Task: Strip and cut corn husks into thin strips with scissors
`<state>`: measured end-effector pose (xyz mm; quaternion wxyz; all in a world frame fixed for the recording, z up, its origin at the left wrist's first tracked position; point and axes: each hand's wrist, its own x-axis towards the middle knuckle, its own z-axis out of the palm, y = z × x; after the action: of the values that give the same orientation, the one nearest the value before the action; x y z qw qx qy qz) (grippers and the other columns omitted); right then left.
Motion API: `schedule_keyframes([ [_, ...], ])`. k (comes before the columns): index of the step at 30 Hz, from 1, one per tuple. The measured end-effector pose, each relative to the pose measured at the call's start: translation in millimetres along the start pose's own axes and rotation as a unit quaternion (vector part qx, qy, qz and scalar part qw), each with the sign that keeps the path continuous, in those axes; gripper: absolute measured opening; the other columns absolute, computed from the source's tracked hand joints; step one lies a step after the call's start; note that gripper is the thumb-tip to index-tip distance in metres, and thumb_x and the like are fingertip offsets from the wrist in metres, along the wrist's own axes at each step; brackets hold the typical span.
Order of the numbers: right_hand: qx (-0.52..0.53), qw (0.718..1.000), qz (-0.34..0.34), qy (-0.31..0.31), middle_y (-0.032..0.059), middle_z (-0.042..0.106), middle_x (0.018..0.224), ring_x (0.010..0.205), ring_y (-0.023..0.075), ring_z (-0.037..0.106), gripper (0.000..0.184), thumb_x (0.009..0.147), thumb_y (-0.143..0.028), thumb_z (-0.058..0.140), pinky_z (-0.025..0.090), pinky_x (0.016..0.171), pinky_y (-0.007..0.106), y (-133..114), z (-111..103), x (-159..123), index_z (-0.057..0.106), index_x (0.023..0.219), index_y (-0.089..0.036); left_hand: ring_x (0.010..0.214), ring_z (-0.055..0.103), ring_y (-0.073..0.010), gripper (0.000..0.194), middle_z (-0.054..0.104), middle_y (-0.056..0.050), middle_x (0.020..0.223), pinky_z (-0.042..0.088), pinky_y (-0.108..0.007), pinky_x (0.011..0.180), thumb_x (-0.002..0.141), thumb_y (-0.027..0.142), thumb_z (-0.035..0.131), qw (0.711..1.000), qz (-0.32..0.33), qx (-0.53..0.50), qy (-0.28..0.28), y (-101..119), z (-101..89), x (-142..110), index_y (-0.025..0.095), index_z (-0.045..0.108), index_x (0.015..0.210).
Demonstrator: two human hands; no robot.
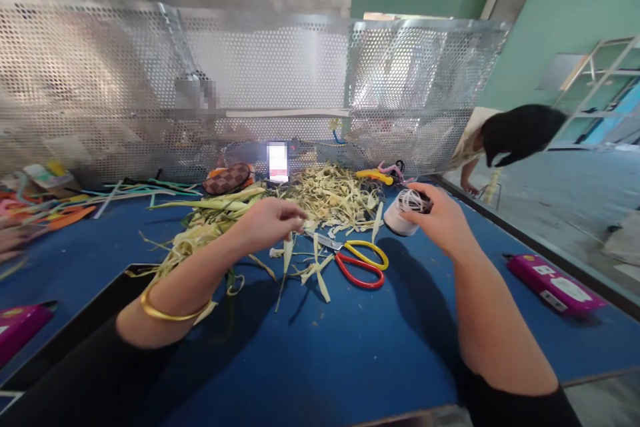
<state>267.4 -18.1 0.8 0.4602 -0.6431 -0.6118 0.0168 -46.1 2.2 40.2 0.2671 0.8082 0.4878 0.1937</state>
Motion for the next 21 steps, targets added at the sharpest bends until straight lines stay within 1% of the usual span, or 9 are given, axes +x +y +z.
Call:
schedule_keyframes([
  [1,0.033,0.999,-0.004,-0.009,0.0069,0.062,0.112,0.099,0.0259,0.058,0.053,0.060,-0.024,0.068,0.042,0.090,0.042,-1.3,-1.5,-0.5,0.061,0.112,-0.022,0.060,0.061,-0.0141,0.034,0.071,-0.006,0.077,0.046,-0.027,0.063,0.075,0.031,0.056,1.000,0.015,-0.019,0.012,9.8,2.7,6.5,0.015,0.069,0.101],
  [3,0.099,0.994,-0.009,-0.036,0.0051,0.064,0.108,0.094,0.0245,0.059,0.054,0.060,-0.025,0.069,0.044,0.086,0.042,-4.5,-4.1,-2.1,0.061,0.113,-0.023,0.061,0.061,-0.0125,0.037,0.070,-0.009,0.099,0.048,-0.027,0.063,0.075,0.026,0.057,0.996,0.032,-0.084,-0.012,28.6,16.6,23.7,0.014,0.067,0.108],
  [5,0.156,0.985,-0.013,-0.070,0.0044,0.065,0.104,0.089,0.0229,0.060,0.054,0.061,-0.026,0.071,0.046,0.082,0.040,-7.8,-5.4,-4.3,0.060,0.114,-0.023,0.064,0.063,-0.0126,0.051,0.060,-0.012,0.123,0.048,-0.027,0.059,0.070,0.017,0.060,0.984,0.031,-0.162,-0.069,42.1,38.2,43.7,0.016,0.059,0.121],
  [7,0.203,0.974,-0.022,-0.099,0.0041,0.065,0.102,0.087,0.0220,0.060,0.054,0.062,-0.027,0.072,0.046,0.080,0.038,-10.1,-5.6,-6.2,0.059,0.115,-0.022,0.072,0.064,-0.0139,0.069,0.052,-0.012,0.133,0.049,-0.024,0.057,0.059,0.006,0.064,0.965,0.019,-0.221,-0.140,48.5,60.4,62.0,0.019,0.054,0.126],
  [9,0.229,0.966,-0.030,-0.114,0.0041,0.066,0.101,0.088,0.0218,0.060,0.054,0.063,-0.029,0.072,0.047,0.079,0.037,-11.1,-5.8,-7.3,0.059,0.115,-0.021,0.073,0.064,-0.0132,0.061,0.064,-0.009,0.116,0.050,-0.022,0.059,0.060,0.004,0.063,0.939,0.007,-0.280,-0.200,48.9,77.4,75.0,0.019,0.058,0.119],
  [11,0.223,0.967,-0.034,-0.115,0.0045,0.065,0.101,0.088,0.0220,0.060,0.054,0.064,-0.030,0.071,0.047,0.079,0.037,-11.4,-7.1,-7.5,0.058,0.115,-0.021,0.064,0.062,-0.0109,0.034,0.069,-0.005,0.089,0.049,-0.022,0.058,0.065,0.007,0.061,0.925,-0.018,-0.304,-0.226,45.9,86.5,81.2,0.014,0.066,0.099],
  [13,0.185,0.976,-0.039,-0.103,0.0051,0.065,0.104,0.089,0.0225,0.060,0.053,0.064,-0.029,0.070,0.047,0.080,0.038,-11.6,-9.7,-7.0,0.058,0.115,-0.021,0.056,0.058,-0.0087,0.008,0.065,-0.002,0.068,0.048,-0.021,0.056,0.072,0.014,0.060,0.927,-0.050,-0.313,-0.202,41.5,88.3,81.7,0.012,0.067,0.076],
  [17,0.074,0.992,-0.065,-0.078,0.0056,0.061,0.114,0.096,0.0240,0.059,0.046,0.064,-0.022,0.067,0.046,0.085,0.040,-11.0,-13.6,-6.1,0.061,0.110,-0.023,0.046,0.051,-0.0064,0.013,0.054,0.003,0.053,0.045,-0.021,0.051,0.075,0.020,0.061,0.928,-0.081,-0.345,-0.113,31.6,80.3,75.1,0.013,0.064,0.065],
  [21,0.032,0.987,-0.088,-0.127,0.0072,0.059,0.119,0.104,0.0246,0.058,0.058,0.065,-0.018,0.063,0.045,0.090,0.040,-5.9,-8.1,-6.2,0.052,0.121,-0.023,0.042,0.048,-0.0061,0.013,0.052,0.004,0.051,0.043,-0.021,0.048,0.077,0.017,0.059,0.936,-0.082,-0.338,-0.051,21.6,75.4,67.0,0.013,0.065,0.066],
])
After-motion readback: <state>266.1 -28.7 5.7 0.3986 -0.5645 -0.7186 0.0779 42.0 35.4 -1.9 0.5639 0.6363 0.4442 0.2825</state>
